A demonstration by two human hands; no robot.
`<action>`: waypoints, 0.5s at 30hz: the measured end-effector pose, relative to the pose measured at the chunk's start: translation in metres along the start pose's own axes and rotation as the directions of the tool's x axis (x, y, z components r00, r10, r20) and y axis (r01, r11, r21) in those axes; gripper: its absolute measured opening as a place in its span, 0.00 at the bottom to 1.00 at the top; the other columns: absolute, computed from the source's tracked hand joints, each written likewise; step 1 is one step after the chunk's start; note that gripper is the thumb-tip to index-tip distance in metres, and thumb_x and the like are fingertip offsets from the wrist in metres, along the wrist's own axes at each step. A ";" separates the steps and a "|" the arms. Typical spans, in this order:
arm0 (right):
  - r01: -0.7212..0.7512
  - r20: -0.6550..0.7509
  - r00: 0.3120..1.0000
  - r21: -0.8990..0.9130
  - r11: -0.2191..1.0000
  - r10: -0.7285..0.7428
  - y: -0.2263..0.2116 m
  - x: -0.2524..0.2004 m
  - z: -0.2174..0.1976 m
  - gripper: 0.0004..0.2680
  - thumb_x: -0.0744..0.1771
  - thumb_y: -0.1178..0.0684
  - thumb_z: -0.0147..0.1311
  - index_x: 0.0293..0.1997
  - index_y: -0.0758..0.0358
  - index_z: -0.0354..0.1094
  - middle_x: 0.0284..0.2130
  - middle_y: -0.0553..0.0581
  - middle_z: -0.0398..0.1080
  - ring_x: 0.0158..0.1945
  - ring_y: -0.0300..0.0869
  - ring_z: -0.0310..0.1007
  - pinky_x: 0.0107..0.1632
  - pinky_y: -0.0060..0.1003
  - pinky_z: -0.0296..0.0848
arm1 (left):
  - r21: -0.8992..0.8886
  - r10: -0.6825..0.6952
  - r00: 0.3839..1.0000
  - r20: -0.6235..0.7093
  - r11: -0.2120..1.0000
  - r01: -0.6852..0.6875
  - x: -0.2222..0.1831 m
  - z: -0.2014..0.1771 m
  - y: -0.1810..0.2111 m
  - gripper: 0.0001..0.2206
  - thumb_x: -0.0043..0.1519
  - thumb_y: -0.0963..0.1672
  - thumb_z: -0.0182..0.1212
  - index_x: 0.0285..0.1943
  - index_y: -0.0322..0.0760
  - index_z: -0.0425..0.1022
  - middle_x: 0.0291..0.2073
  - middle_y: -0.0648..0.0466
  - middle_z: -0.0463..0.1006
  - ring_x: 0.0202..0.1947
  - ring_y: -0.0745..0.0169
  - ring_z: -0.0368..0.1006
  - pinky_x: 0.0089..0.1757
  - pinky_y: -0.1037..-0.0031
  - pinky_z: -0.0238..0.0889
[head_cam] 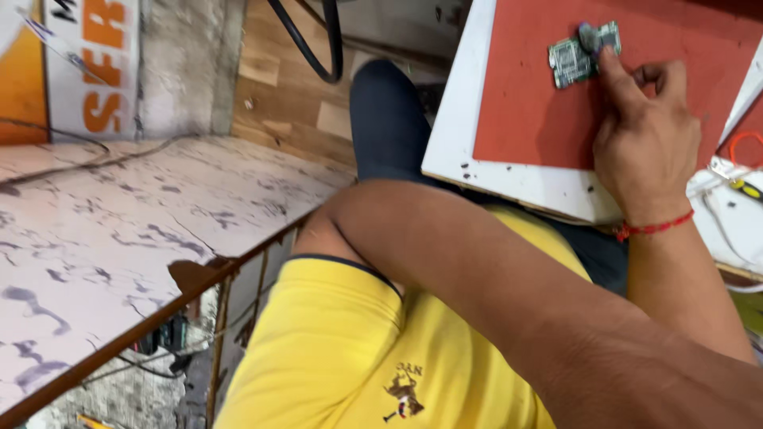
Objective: The person uses a heat gun to desolder components on a circuit board and then cleans the board using a small brush.
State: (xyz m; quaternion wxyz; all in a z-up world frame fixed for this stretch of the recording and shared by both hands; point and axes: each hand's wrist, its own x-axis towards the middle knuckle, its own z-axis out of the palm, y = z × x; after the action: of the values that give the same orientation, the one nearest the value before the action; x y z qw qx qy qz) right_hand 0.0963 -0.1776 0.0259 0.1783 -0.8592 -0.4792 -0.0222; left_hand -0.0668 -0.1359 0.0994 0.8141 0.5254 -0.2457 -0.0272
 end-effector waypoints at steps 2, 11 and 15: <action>-0.035 0.003 0.999 -0.011 0.999 0.035 -0.002 0.001 0.001 0.19 0.66 0.66 0.53 0.64 0.54 0.75 0.47 0.61 0.69 0.33 0.57 0.72 0.33 0.49 0.72 | 0.019 -0.017 1.000 -0.009 1.000 0.017 0.000 -0.006 0.000 0.11 0.61 0.45 0.69 0.50 0.42 0.77 0.44 0.56 0.74 0.43 0.54 0.71 0.49 0.63 0.64; -0.129 0.111 0.985 -0.032 0.991 0.132 -0.006 -0.006 -0.002 0.22 0.66 0.65 0.55 0.68 0.48 0.73 0.48 0.62 0.69 0.33 0.57 0.72 0.35 0.51 0.72 | 0.507 0.107 0.915 -0.389 0.854 0.116 -0.013 -0.073 0.010 0.21 0.57 0.47 0.73 0.56 0.38 0.74 0.50 0.52 0.71 0.50 0.49 0.67 0.53 0.60 0.62; 0.179 0.011 0.984 0.065 0.982 -0.180 -0.003 -0.014 0.001 0.18 0.64 0.64 0.53 0.61 0.56 0.69 0.47 0.65 0.68 0.43 0.61 0.74 0.42 0.53 0.74 | 0.840 0.250 0.834 -0.492 0.390 0.378 -0.012 -0.163 -0.001 0.25 0.55 0.48 0.74 0.59 0.35 0.73 0.53 0.50 0.69 0.53 0.46 0.66 0.54 0.58 0.62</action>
State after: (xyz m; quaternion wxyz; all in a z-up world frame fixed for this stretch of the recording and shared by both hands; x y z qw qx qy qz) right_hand 0.0860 -0.1878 0.0232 0.1989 -0.8064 -0.5567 -0.0157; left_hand -0.0073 0.0047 0.0410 0.4174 0.8778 0.0461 0.2306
